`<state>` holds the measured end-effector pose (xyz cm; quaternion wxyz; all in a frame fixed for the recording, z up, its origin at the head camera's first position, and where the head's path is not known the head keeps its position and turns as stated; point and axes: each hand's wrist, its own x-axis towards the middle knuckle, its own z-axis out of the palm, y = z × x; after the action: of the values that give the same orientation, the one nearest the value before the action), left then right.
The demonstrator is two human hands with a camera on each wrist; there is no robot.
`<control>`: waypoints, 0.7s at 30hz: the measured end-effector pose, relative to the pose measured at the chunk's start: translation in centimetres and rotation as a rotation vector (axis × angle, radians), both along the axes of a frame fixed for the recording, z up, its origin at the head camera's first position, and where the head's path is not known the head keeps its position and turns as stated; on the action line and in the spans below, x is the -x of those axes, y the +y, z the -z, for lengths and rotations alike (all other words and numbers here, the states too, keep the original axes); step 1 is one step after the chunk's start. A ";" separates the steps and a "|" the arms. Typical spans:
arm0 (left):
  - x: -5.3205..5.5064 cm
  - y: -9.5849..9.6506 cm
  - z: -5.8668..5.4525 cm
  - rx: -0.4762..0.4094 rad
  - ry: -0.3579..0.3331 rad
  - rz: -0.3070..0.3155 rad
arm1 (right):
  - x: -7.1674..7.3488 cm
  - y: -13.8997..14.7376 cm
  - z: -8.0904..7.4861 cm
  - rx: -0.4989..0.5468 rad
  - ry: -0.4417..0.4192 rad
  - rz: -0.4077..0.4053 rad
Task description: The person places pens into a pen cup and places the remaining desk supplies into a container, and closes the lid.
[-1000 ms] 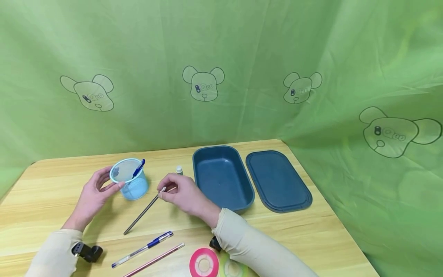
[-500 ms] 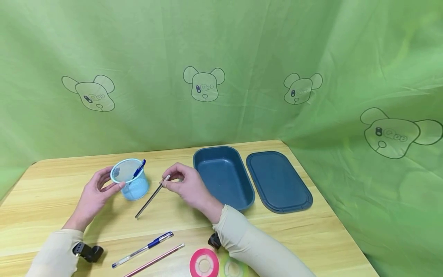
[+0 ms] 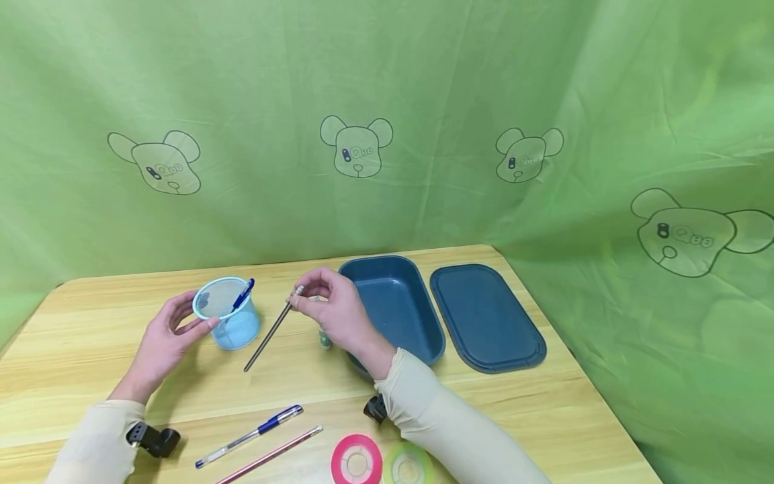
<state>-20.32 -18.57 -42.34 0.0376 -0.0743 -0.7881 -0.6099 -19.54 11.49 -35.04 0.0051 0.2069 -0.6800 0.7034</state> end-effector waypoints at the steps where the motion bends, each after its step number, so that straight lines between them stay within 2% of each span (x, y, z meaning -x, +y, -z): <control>1: 0.0 0.0 0.0 0.001 0.000 0.000 | 0.1 0.0 -0.2 0.013 0.002 0.002; 8: 0.2 0.0 0.1 -0.021 0.019 0.007 | 0.8 0.1 -1.6 0.038 0.056 0.056; 14: 0.3 0.1 0.3 -0.067 0.024 0.017 | 1.5 -0.1 -2.9 0.089 0.077 0.067; 21: 0.3 0.1 0.3 -0.057 0.040 0.009 | 2.2 -0.4 -3.9 0.153 0.094 0.094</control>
<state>-20.63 -18.46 -42.67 0.0527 -0.0891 -0.7691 -0.6307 -21.75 11.10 -31.11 0.0855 0.2066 -0.6321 0.7419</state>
